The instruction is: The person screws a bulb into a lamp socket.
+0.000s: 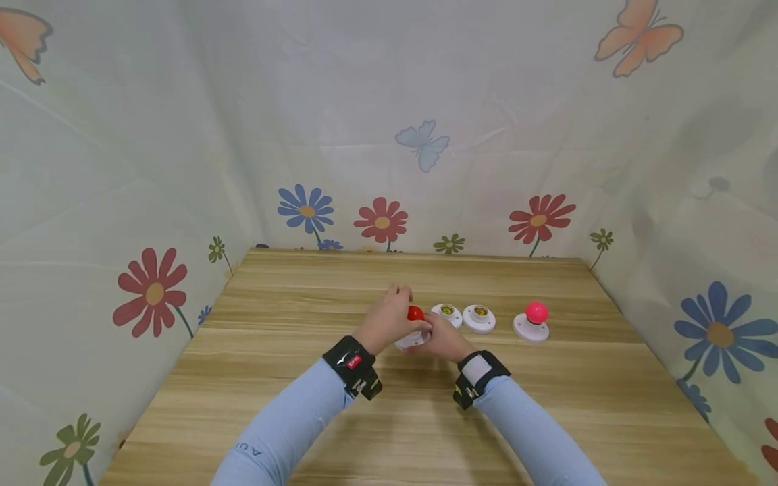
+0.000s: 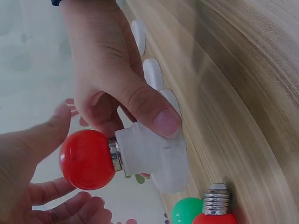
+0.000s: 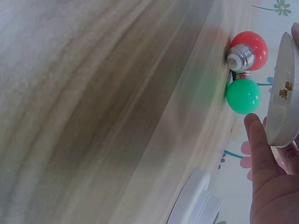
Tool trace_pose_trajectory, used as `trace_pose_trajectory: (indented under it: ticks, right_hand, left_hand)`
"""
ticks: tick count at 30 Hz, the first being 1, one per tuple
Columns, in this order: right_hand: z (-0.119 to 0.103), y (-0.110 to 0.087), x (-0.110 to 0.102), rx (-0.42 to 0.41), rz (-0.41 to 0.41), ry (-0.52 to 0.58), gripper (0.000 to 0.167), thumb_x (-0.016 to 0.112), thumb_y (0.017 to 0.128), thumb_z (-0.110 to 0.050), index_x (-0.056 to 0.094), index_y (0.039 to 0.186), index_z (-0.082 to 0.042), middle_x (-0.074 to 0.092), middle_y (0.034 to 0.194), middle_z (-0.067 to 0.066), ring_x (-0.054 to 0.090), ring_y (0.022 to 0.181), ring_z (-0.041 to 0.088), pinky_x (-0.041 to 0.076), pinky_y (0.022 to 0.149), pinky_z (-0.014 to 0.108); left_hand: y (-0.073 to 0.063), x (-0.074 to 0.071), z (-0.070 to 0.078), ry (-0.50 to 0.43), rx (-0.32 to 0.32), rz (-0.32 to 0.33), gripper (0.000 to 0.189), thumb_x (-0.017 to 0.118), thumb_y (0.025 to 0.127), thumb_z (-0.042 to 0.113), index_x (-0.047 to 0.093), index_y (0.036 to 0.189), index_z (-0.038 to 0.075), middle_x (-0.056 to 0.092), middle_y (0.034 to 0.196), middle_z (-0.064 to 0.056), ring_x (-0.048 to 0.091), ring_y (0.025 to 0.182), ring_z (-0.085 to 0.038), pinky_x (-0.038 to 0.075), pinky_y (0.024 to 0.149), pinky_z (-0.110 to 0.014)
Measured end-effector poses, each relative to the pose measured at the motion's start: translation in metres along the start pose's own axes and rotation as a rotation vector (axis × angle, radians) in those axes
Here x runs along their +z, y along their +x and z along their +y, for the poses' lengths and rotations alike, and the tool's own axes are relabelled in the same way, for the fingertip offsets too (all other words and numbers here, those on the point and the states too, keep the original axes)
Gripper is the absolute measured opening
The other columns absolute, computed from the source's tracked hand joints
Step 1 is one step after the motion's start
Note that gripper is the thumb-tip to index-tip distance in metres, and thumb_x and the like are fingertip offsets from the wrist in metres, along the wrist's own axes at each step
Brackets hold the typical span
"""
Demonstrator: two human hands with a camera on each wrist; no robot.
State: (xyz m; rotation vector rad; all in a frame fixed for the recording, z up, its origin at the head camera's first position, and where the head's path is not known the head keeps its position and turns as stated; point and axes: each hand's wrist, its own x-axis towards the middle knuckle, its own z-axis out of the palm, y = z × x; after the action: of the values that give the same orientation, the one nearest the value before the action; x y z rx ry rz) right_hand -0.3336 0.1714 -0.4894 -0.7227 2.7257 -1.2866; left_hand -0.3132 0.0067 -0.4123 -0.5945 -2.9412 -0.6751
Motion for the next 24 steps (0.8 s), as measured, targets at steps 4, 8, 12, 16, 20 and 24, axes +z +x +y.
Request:
trace_pose_trajectory:
  ticks: [4, 8, 12, 16, 20, 24]
  right_hand:
    - [-0.0007, 0.0006, -0.0006, 0.022, -0.005, 0.009, 0.069, 0.088, 0.068, -0.034, 0.059, 0.126, -0.011, 0.065, 0.119, 0.004, 0.061, 0.103, 0.02, 0.048, 0.097, 0.048]
    - [-0.0004, 0.0013, -0.0016, 0.011, -0.007, 0.018, 0.065, 0.089, 0.068, -0.032, 0.062, 0.123, -0.011, 0.066, 0.115, 0.004, 0.061, 0.1, 0.019, 0.05, 0.094, 0.045]
    - [0.0006, 0.0023, -0.0021, -0.009, -0.011, 0.01, 0.062, 0.089, 0.068, -0.03, 0.063, 0.121, -0.01, 0.067, 0.112, 0.004, 0.061, 0.096, 0.018, 0.051, 0.09, 0.042]
    - [0.003, 0.003, -0.0017, -0.017, -0.011, 0.007, 0.063, 0.089, 0.068, -0.03, 0.063, 0.121, -0.01, 0.067, 0.112, 0.004, 0.061, 0.096, 0.018, 0.05, 0.09, 0.042]
    - [0.0065, 0.0033, 0.0001, -0.032, 0.001, -0.002, 0.064, 0.088, 0.068, -0.031, 0.062, 0.122, -0.009, 0.067, 0.114, 0.005, 0.061, 0.098, 0.019, 0.049, 0.091, 0.044]
    - [0.0088, 0.0032, 0.0015, -0.028, 0.005, -0.008, 0.064, 0.088, 0.068, -0.032, 0.062, 0.123, -0.01, 0.066, 0.116, 0.005, 0.061, 0.101, 0.02, 0.049, 0.093, 0.046]
  left_hand:
    - [0.0006, 0.0021, 0.0004, 0.036, -0.016, 0.016, 0.056, 0.078, 0.078, 0.045, 0.055, 0.112, 0.009, 0.054, 0.1, -0.007, 0.056, 0.084, -0.018, 0.056, 0.074, -0.031]
    - [0.002, 0.0022, 0.001, 0.04, -0.012, 0.003, 0.051, 0.079, 0.078, 0.04, 0.056, 0.112, 0.009, 0.056, 0.102, -0.006, 0.057, 0.086, -0.018, 0.056, 0.076, -0.032]
    - [0.0037, 0.0005, 0.0011, 0.006, 0.003, -0.03, 0.043, 0.079, 0.081, 0.025, 0.06, 0.116, 0.01, 0.059, 0.109, -0.006, 0.058, 0.093, -0.018, 0.055, 0.086, -0.033]
    - [0.0052, 0.0, -0.0006, -0.047, 0.02, -0.058, 0.04, 0.078, 0.081, 0.012, 0.063, 0.117, 0.01, 0.061, 0.112, -0.006, 0.058, 0.098, -0.019, 0.053, 0.092, -0.033]
    - [0.0054, -0.001, -0.0015, -0.071, 0.025, -0.069, 0.043, 0.079, 0.079, 0.01, 0.063, 0.119, 0.011, 0.062, 0.114, -0.006, 0.059, 0.101, -0.02, 0.052, 0.094, -0.034]
    - [0.0037, -0.0019, -0.0025, -0.07, 0.008, -0.054, 0.057, 0.082, 0.077, 0.021, 0.058, 0.128, 0.011, 0.059, 0.124, -0.009, 0.06, 0.104, -0.022, 0.053, 0.092, -0.035]
